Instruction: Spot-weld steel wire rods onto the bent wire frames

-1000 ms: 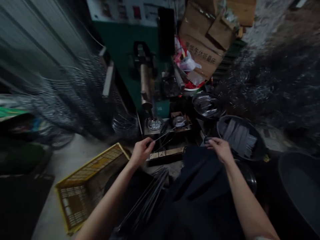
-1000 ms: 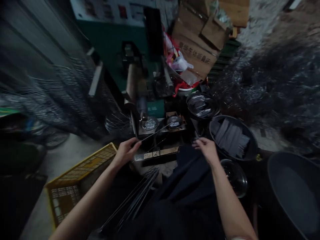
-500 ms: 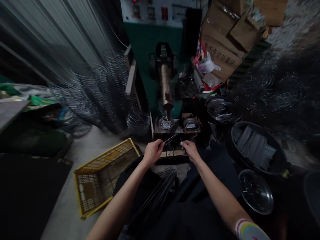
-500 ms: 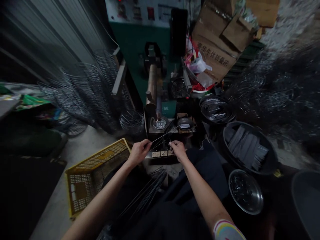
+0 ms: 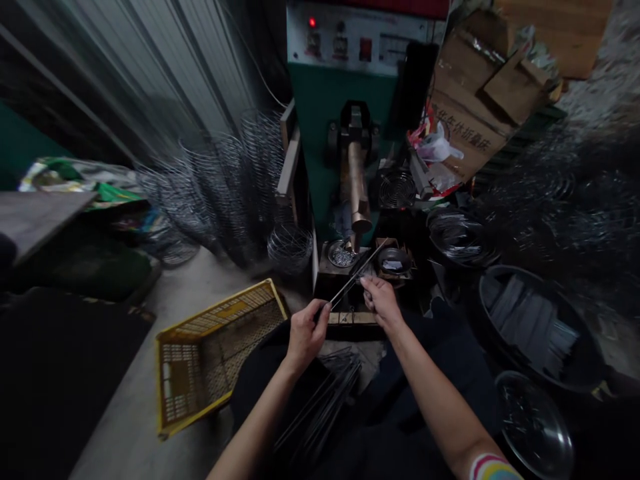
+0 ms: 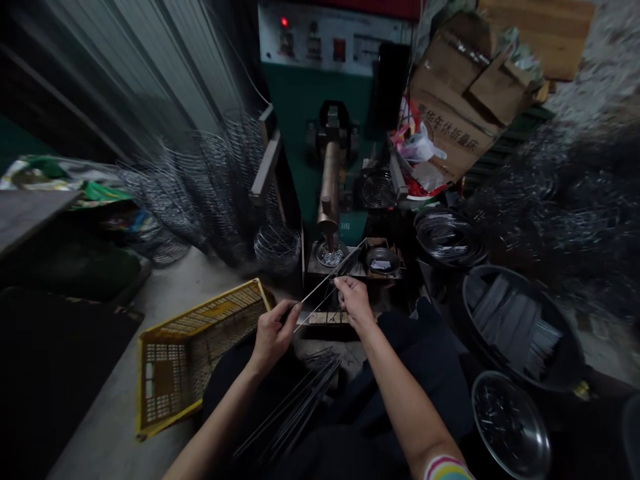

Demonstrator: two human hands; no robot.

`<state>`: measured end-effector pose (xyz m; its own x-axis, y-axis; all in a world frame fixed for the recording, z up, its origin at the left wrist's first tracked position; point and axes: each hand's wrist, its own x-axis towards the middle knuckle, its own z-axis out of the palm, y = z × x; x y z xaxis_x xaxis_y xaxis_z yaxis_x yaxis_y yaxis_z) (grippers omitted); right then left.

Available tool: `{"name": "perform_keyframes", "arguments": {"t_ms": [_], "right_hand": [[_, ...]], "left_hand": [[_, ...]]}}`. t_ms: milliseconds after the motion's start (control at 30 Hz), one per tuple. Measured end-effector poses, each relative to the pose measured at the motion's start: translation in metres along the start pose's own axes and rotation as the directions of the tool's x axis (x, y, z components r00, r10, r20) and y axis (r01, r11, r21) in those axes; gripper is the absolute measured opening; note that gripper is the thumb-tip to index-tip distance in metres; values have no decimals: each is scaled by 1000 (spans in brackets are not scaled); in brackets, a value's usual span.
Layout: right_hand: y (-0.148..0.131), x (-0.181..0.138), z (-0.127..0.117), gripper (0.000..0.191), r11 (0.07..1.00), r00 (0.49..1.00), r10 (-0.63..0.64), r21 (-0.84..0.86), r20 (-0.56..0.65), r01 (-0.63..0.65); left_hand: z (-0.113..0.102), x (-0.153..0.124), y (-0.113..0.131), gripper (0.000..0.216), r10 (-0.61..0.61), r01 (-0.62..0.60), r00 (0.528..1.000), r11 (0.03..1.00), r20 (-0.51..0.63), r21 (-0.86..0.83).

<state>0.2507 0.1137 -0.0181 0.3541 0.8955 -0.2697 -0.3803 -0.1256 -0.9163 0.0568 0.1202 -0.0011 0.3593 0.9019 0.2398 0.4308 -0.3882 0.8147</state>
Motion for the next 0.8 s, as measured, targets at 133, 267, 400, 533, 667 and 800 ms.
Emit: {"name": "perform_keyframes", "arguments": {"t_ms": [133,267,400,533,667,800], "right_hand": [[-9,0,6,36,1000,999,1,20,32,-2],[-14,3,9,36,999,998,-26,40,57,23],[-18,6,10,35,998,996,-52,26,68,50],[-20,10,12,34,997,995,-72,18,67,71],[-22,14,14,34,997,995,-81,19,52,80],[-22,18,15,36,996,995,-87,23,44,86]], "left_hand": [[-4,1,0,23,23,-23,999,1000,-31,-8],[-5,2,0,21,47,-48,997,999,-59,-12],[-5,3,0,20,64,-66,994,998,-83,-21],[-4,5,0,20,56,-59,994,998,-95,-37],[-2,9,1,20,53,-57,993,997,-107,-44],[-2,12,4,21,47,-50,992,998,-116,-31]]}}
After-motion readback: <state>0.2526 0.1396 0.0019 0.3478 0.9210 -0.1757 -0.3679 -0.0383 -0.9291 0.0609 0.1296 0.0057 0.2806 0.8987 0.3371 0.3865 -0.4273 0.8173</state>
